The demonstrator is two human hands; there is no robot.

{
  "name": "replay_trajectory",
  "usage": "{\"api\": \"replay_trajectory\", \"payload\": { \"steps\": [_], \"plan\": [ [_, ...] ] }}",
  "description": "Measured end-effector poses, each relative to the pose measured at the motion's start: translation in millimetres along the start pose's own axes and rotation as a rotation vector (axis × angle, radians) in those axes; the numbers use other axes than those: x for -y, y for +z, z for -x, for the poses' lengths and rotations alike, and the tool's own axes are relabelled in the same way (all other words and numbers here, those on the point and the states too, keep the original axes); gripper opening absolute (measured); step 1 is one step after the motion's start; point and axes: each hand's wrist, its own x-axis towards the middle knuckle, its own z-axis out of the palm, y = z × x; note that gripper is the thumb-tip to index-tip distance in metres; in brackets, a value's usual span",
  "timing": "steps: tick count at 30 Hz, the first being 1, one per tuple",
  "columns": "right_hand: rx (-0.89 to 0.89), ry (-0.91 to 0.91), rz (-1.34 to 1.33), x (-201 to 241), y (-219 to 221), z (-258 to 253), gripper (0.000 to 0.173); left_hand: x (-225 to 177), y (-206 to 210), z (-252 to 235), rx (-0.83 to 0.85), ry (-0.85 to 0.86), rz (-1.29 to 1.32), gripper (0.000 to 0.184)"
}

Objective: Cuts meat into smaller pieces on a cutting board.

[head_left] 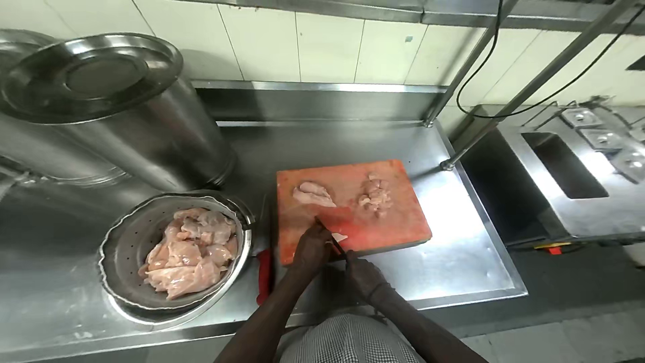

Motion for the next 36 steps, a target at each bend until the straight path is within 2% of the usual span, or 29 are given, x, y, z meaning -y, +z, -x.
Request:
{"api": "replay_trajectory", "payload": {
  "steps": [5, 8, 10, 12, 14, 16, 19, 23, 28, 36],
  "plan": [
    [0.047, 0.028, -0.017, -23, 13, 20, 0.041, -6, 0, 4, -0.075, -0.071, 0.040, 0.015],
    [0.091, 0.053, -0.005, -46, 20, 36, 0.041, -8, -3, 6, -0.203, -0.126, 0.150, 0.015],
    [0.058, 0.037, 0.007, -58, 20, 40, 0.039, -12, -7, 6, -0.297, -0.153, 0.227, 0.015],
    [0.011, 0.041, -0.012, -60, 12, 38, 0.038, -14, -3, 3, -0.388, -0.081, 0.234, 0.014],
    [-0.064, 0.044, -0.079, -57, 5, 35, 0.036, -10, 6, 1, -0.323, 0.005, 0.177, 0.019],
    [-0.140, 0.022, -0.138, -54, -1, 33, 0.035, -1, 16, 1, -0.231, 0.040, 0.084, 0.033],
    [-0.147, -0.016, -0.148, -49, -7, 38, 0.034, 10, 17, 11, -0.253, 0.057, 0.059, 0.041],
    [-0.030, -0.020, -0.071, -41, -6, 48, 0.034, 16, 9, 18, -0.218, 0.124, 0.096, 0.024],
    [0.043, 0.031, 0.007, -24, -5, 44, 0.034, 14, 4, 8, -0.078, 0.068, 0.131, 0.017],
    [-0.023, -0.035, 0.001, 10, 0, -8, 0.033, 16, 3, 7, -0.127, 0.057, 0.126, 0.009]
  ]
}}
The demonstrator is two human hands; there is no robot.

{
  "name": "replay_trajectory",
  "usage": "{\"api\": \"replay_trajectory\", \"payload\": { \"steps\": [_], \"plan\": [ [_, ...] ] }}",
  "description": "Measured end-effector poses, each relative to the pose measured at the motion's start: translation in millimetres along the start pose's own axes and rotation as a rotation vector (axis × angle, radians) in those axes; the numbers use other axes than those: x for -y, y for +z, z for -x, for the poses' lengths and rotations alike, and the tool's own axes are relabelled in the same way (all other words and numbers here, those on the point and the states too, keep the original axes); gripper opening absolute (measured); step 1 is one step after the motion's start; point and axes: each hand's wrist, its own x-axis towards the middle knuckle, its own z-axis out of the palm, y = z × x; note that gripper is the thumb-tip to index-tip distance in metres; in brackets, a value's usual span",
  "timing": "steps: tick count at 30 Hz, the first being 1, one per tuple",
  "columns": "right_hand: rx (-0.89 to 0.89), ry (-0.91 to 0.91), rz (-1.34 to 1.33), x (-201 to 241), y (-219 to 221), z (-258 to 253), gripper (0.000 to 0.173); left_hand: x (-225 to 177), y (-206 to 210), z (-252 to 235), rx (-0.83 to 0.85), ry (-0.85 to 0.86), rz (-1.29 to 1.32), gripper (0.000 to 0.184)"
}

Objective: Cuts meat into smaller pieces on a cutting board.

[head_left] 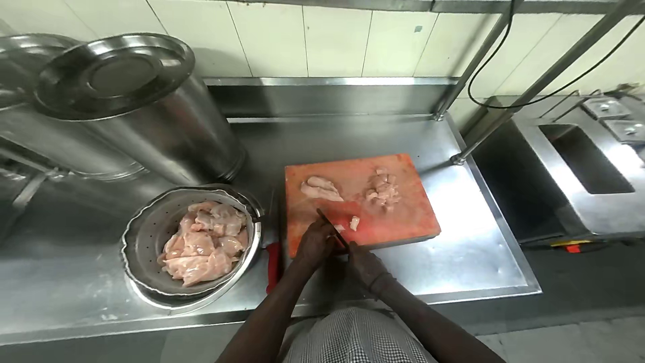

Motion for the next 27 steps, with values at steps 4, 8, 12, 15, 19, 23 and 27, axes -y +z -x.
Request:
{"api": "replay_trajectory", "payload": {
  "steps": [4, 8, 12, 15, 19, 23, 27],
  "plan": [
    [0.026, 0.025, 0.000, -28, 16, 18, 0.041, -1, 6, 6, -0.077, -0.044, -0.013, 0.015],
    [0.099, 0.058, 0.022, -61, 23, 44, 0.039, 4, -3, 19, -0.161, -0.083, 0.123, 0.015],
    [0.040, 0.013, 0.026, -69, 9, 52, 0.036, 2, -36, 46, -0.142, -0.368, 0.456, 0.034],
    [-0.045, -0.014, 0.003, -55, 4, 51, 0.033, 6, -31, 48, -0.217, -0.290, 0.273, 0.020],
    [0.034, -0.022, 0.047, -35, 1, 48, 0.034, 7, -12, 41, -0.142, -0.074, 0.008, 0.021],
    [0.062, -0.037, 0.107, -27, -1, 47, 0.033, 5, -7, 31, -0.111, -0.051, -0.056, 0.019],
    [0.063, -0.068, 0.093, -10, 1, 27, 0.035, 10, -9, 26, -0.097, -0.024, -0.069, 0.012]
  ]
}}
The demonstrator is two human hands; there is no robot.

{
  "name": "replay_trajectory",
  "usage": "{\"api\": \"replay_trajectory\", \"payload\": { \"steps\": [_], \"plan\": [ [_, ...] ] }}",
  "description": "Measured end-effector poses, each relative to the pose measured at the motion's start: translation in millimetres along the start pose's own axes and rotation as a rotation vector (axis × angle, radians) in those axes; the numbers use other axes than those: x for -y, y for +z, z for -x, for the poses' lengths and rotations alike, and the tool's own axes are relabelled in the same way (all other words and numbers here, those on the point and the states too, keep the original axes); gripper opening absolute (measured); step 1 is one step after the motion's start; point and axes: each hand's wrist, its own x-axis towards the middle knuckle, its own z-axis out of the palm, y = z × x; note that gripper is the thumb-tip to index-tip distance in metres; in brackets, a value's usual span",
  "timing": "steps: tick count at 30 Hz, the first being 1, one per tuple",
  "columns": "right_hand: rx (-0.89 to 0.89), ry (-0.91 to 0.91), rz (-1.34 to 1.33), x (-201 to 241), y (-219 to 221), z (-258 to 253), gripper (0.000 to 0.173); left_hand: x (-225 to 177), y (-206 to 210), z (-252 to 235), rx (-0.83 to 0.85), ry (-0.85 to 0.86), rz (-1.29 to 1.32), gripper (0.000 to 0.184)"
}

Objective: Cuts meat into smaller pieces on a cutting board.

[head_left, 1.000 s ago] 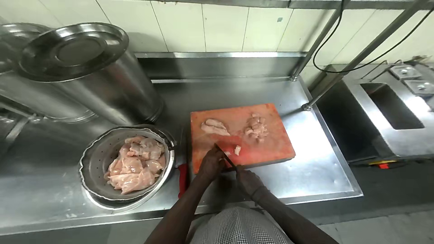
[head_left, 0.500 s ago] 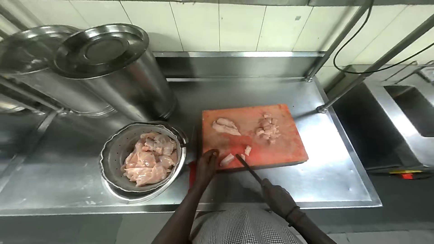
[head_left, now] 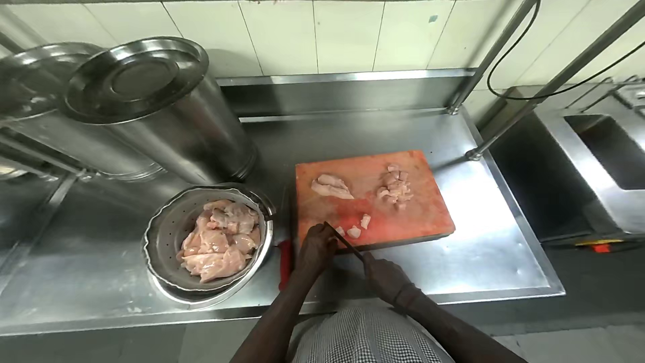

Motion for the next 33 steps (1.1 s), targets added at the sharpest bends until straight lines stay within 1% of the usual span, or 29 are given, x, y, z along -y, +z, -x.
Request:
{"api": "replay_trajectory", "payload": {
  "steps": [4, 7, 9, 10, 12, 13, 15, 17, 18, 20, 22, 24, 25, 26, 28, 29, 31, 33],
  "plan": [
    [-0.010, -0.033, -0.044, 21, 0, -32, 0.035, -1, -1, -3, 0.016, -0.017, -0.025, 0.010],
    [0.016, -0.047, -0.074, 14, 3, -28, 0.038, -6, 0, -2, 0.032, -0.087, -0.107, 0.016],
    [0.043, -0.042, -0.083, -2, 12, -16, 0.040, -12, 1, -1, -0.010, -0.187, -0.154, 0.020],
    [0.054, -0.029, -0.081, -12, 17, -10, 0.039, -15, -1, -2, -0.024, -0.264, -0.151, 0.023],
    [0.079, -0.006, -0.063, -29, 19, 5, 0.038, -18, -10, -3, -0.034, -0.415, -0.103, 0.032],
    [0.052, -0.005, -0.053, -39, 22, 13, 0.037, -18, -15, -4, -0.043, -0.447, -0.077, 0.032],
    [-0.104, 0.003, -0.118, -63, 33, 28, 0.038, -19, -21, -5, -0.031, -0.431, -0.022, 0.027],
    [-0.311, 0.037, -0.319, -86, 44, 39, 0.036, -24, -19, -10, 0.049, -0.403, 0.028, 0.026],
    [-0.404, 0.069, -0.426, -97, 51, 41, 0.034, -30, -18, -14, 0.121, -0.413, 0.048, 0.031],
    [-0.541, 0.164, -0.636, -119, 64, 43, 0.032, -45, -10, -27, 0.245, -0.438, 0.060, 0.049],
    [-0.632, 0.262, -0.828, -139, 77, 44, 0.030, -61, 2, -44, 0.302, -0.432, 0.016, 0.065],
    [-0.709, 0.338, -0.983, -151, 86, 47, 0.029, -77, 12, -64, 0.372, -0.388, -0.053, 0.073],
    [-0.744, 0.362, -1.061, -154, 90, 49, 0.029, -83, 16, -73, 0.401, -0.357, -0.083, 0.070],
    [-0.779, 0.372, -1.155, -154, 93, 49, 0.028, -88, 20, -81, 0.426, -0.325, -0.101, 0.062],
    [-0.840, 0.357, -1.350, -153, 94, 49, 0.023, -94, 29, -93, 0.478, -0.241, -0.125, 0.037],
    [-0.856, 0.342, -1.429, -154, 94, 47, 0.021, -97, 30, -99, 0.523, -0.211, -0.139, 0.029],
    [-0.862, 0.314, -1.540, -155, 93, 45, 0.019, -107, 28, -108, 0.590, -0.178, -0.115, 0.021],
    [-0.854, 0.284, -1.576, -157, 92, 46, 0.018, -121, 24, -122, 0.596, -0.171, -0.043, 0.023]
  ]
}}
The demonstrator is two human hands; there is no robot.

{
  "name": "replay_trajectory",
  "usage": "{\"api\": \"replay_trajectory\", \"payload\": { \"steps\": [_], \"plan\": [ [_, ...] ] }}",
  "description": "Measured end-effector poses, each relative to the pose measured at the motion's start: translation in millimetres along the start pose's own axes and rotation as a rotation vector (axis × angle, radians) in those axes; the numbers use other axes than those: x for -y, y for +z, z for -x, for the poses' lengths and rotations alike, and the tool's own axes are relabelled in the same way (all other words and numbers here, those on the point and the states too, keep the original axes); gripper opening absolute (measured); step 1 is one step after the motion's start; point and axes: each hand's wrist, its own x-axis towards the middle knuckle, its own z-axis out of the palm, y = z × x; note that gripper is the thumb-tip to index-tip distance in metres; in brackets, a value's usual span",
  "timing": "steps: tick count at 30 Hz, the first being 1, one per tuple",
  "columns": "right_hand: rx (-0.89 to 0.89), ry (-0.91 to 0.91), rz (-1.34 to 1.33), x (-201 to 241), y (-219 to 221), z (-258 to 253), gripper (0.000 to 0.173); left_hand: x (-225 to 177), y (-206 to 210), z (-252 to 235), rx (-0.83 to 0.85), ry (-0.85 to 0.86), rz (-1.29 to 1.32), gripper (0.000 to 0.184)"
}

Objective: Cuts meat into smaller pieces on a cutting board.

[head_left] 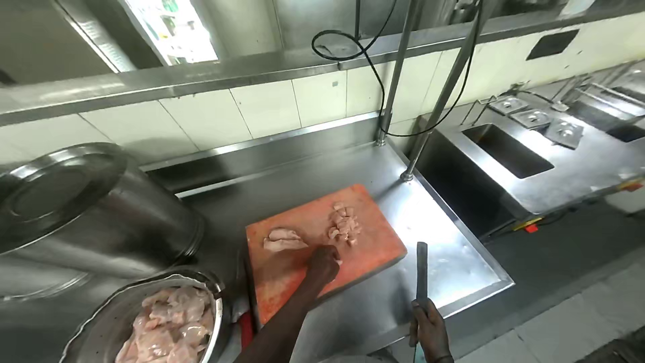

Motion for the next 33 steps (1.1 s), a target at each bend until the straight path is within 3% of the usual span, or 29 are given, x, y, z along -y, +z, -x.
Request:
{"api": "replay_trajectory", "payload": {
  "steps": [6, 8, 11, 13, 17, 21, 25, 29, 31, 33],
  "plan": [
    [0.034, -0.025, 0.021, -3, -3, 1, 0.019, -23, -42, -41, -0.077, 0.217, 0.607, 0.048],
    [0.041, -0.020, 0.007, -1, -3, 2, 0.017, -13, -56, -41, -0.153, 0.174, 0.422, 0.047],
    [0.052, -0.015, -0.017, 0, -3, 2, 0.015, 32, -62, -29, -0.289, -0.093, -0.103, 0.045],
    [0.063, -0.020, -0.017, -1, -5, 1, 0.015, 67, -63, -12, -0.306, -0.262, -0.270, 0.051],
    [0.066, -0.025, -0.005, -1, -6, -2, 0.016, 118, -62, 1, -0.280, -0.302, -0.335, 0.036],
    [0.063, -0.016, -0.008, 0, -5, -3, 0.015, 115, -65, 8, -0.210, -0.311, -0.328, 0.033],
    [0.051, 0.005, 0.005, 3, -4, -1, 0.016, 108, -59, 15, -0.223, -0.135, -0.139, 0.030],
    [0.024, 0.013, 0.008, 6, -2, 1, 0.015, 88, -51, 31, -0.199, 0.084, 0.487, 0.023],
    [0.001, 0.013, 0.029, 7, 1, 3, 0.015, 76, -47, 42, -0.197, 0.130, 0.732, 0.017],
    [0.001, 0.009, 0.070, 11, 4, 7, 0.017, 68, -43, 56, -0.182, 0.106, 0.765, 0.017]
  ]
}}
